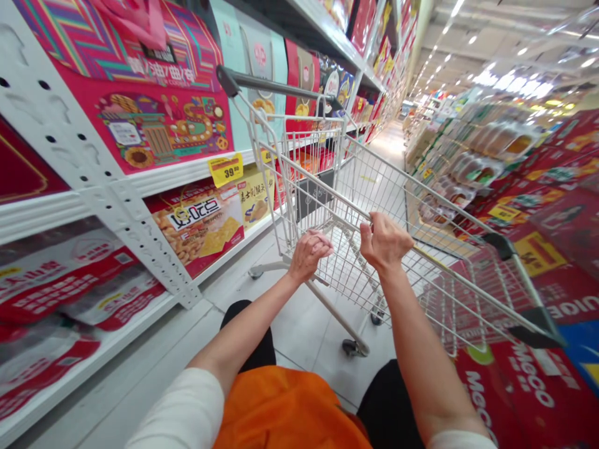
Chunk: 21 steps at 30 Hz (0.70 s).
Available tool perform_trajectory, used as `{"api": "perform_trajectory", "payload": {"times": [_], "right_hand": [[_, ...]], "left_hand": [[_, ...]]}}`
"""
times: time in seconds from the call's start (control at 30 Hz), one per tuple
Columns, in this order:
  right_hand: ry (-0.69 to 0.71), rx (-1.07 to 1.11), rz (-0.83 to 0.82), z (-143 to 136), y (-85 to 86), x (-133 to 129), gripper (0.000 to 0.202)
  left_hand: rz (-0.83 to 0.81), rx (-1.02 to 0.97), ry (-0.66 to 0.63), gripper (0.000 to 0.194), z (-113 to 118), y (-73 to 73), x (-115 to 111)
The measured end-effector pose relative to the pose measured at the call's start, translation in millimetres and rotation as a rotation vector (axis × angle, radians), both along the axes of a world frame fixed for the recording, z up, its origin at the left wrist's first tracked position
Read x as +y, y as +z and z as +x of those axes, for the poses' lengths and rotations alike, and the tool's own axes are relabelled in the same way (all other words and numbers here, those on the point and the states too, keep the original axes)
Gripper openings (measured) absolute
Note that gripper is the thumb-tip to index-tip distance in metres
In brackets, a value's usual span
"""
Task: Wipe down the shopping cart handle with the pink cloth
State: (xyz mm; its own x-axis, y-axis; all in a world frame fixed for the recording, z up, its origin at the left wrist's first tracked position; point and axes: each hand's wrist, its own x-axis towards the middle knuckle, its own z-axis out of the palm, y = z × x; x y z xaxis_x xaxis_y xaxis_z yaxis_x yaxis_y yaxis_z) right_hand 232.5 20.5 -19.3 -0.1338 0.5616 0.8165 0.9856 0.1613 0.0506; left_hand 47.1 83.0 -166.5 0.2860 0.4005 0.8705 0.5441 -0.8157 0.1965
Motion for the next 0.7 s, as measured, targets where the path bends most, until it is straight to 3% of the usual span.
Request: {"api": "perform_trajectory", "payload": {"times": [0.07,0.23,0.3,0.47,0.63,0.7], "right_hand": [[0.015,-0.019,0.036,3,0.1,-4,0.057],[0.052,0.006,0.055,13,0.8,-17,0.067],[0.064,0.012,0.037,18,0.5,-23,0.069],[0.107,0.036,-0.010,32,4.3,-39,0.069],[0.041,0.065,-0.086,26,21.1,-51,0.065],[0.064,0.093,-0.071,16,24.7,-51,0.064]], "left_hand": [[0.066,-0.030,0.032,0.014,1,16.6,0],[0.281,-0.093,0.132,0.018,26,76.1,8],[0.306,-0.038,0.134,0.017,35,83.7,5],[0.358,0.017,0.137,0.027,32,81.9,-18],[0.358,-0.170,0.234,0.031,27,118.6,-28],[0.352,-0.183,0.243,0.030,30,124.4,-29]]}}
